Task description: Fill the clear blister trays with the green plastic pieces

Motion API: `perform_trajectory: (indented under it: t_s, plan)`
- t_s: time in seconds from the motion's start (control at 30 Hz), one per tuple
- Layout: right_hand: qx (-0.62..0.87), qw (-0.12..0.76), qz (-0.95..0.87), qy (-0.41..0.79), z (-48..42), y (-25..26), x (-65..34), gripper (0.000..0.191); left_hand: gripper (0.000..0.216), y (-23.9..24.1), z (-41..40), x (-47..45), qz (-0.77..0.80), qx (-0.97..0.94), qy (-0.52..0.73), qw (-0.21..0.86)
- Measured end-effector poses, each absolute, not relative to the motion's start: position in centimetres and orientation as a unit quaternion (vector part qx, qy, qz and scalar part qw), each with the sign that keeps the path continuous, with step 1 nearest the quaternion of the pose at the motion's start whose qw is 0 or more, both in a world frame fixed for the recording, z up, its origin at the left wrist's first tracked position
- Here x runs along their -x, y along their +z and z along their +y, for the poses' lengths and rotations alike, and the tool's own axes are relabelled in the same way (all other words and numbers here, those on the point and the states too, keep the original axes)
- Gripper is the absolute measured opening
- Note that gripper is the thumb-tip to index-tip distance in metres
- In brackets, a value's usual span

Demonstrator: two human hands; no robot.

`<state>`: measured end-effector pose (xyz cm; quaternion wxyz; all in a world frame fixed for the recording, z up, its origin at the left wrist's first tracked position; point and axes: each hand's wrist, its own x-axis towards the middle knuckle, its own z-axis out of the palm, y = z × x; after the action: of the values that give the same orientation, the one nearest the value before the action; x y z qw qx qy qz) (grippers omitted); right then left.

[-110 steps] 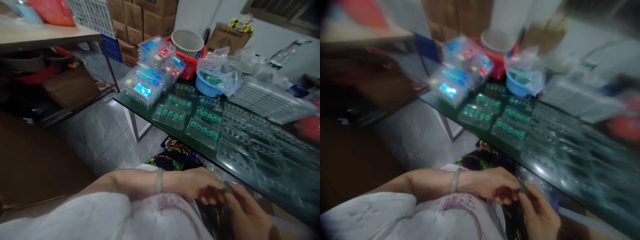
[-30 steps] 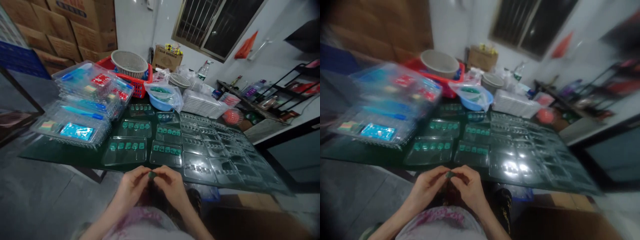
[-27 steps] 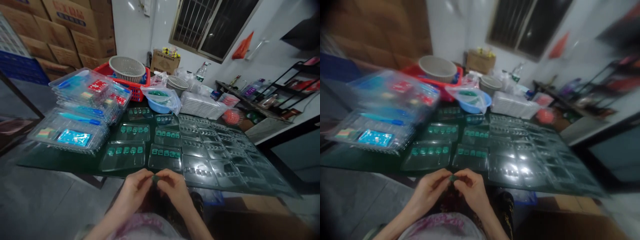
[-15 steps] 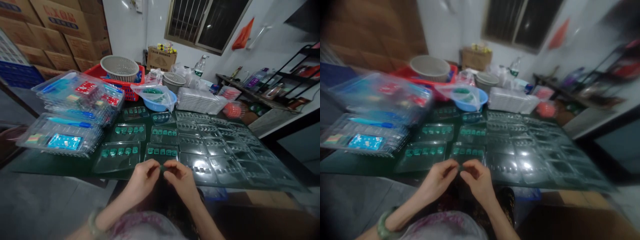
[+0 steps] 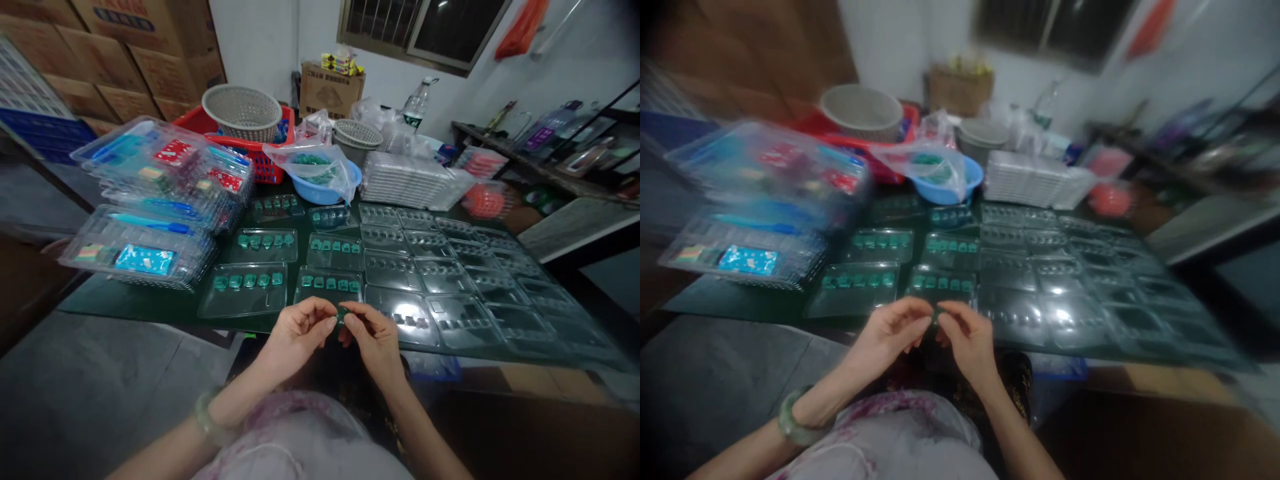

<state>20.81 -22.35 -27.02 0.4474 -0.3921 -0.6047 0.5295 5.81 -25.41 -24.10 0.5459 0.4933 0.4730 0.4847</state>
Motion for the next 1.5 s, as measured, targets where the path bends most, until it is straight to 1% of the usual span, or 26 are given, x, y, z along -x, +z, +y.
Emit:
perform_trajectory:
  t_s: [0.1, 0.2, 0.3, 0.43, 0.5, 0.57, 0.63, 0.73, 0.93, 1.0, 1.03, 1.1, 1.17, 1.23, 1.3, 1.4, 1.5]
  plan:
    - [0.389, 0.45, -0.603, 0.531, -22.5, -27.1, -20.6, 0.016, 0.013, -24.0, -25.8, -6.2, 0.461, -0.484, 0.515, 0.537]
    - [0.383, 0.456, -0.604, 0.53, -22.8, -27.3, -20.5, 0.016, 0.011, -24.1, -26.2, -6.3, 0.472, -0.49, 0.514, 0.523]
    - [0.373, 0.475, -0.61, 0.512, -23.1, -27.6, -20.6, 0.016, 0.017, -24.6, -26.3, -6.3, 0.482, -0.491, 0.497, 0.528]
    - [0.359, 0.482, -0.668, 0.439, -23.3, -27.7, -21.2, 0.013, 0.019, -25.3, -26.3, -6.7, 0.441, -0.432, 0.493, 0.613]
    - [0.349, 0.473, -0.697, 0.411, -23.5, -27.5, -21.8, 0.016, 0.018, -25.5, -26.4, -6.9, 0.413, -0.396, 0.491, 0.657]
    - [0.336, 0.456, -0.717, 0.406, -23.8, -27.2, -22.4, 0.021, 0.02, -25.5, -26.6, -7.3, 0.39, -0.37, 0.485, 0.69]
    - [0.327, 0.441, -0.724, 0.417, -24.3, -26.9, -23.1, 0.026, 0.022, -25.4, -26.9, -7.7, 0.383, -0.365, 0.48, 0.7]
    - [0.333, 0.449, -0.702, 0.441, -25.1, -27.0, -23.6, 0.025, 0.024, -25.4, -27.4, -8.5, 0.416, -0.397, 0.49, 0.655]
    - [0.368, 0.477, -0.669, 0.434, -25.7, -28.0, -23.5, 0.021, 0.014, -25.5, -28.2, -9.5, 0.503, -0.517, 0.54, 0.433]
    - [0.377, 0.486, -0.673, 0.412, -25.5, -28.4, -23.4, 0.021, 0.012, -25.6, -27.9, -9.5, 0.521, -0.531, 0.534, 0.401]
    - [0.38, 0.491, -0.676, 0.397, -25.3, -28.6, -23.3, 0.022, 0.011, -25.7, -27.6, -9.4, 0.529, -0.529, 0.527, 0.403]
    - [0.386, 0.497, -0.686, 0.365, -25.0, -28.8, -23.1, 0.024, 0.011, -26.0, -26.7, -9.1, 0.536, -0.501, 0.509, 0.45]
    - [0.389, 0.496, -0.699, 0.337, -24.6, -28.9, -23.0, 0.026, 0.013, -26.4, -25.6, -8.8, 0.522, -0.441, 0.497, 0.535]
    - [0.392, 0.49, -0.709, 0.322, -24.4, -29.0, -22.9, 0.027, 0.016, -26.8, -24.7, -8.6, 0.499, -0.366, 0.495, 0.61]
    - [0.395, 0.487, -0.711, 0.319, -24.2, -29.0, -22.8, 0.028, 0.019, -27.0, -24.1, -8.8, 0.479, -0.303, 0.499, 0.655]
    - [0.395, 0.485, -0.707, 0.331, -24.1, -28.9, -23.2, 0.027, 0.02, -26.6, -23.8, -9.5, 0.453, -0.27, 0.518, 0.674]
    - [0.4, 0.467, -0.707, 0.35, -23.5, -28.4, -24.5, 0.025, 0.019, -26.1, -23.6, -10.4, 0.437, -0.3, 0.53, 0.662]
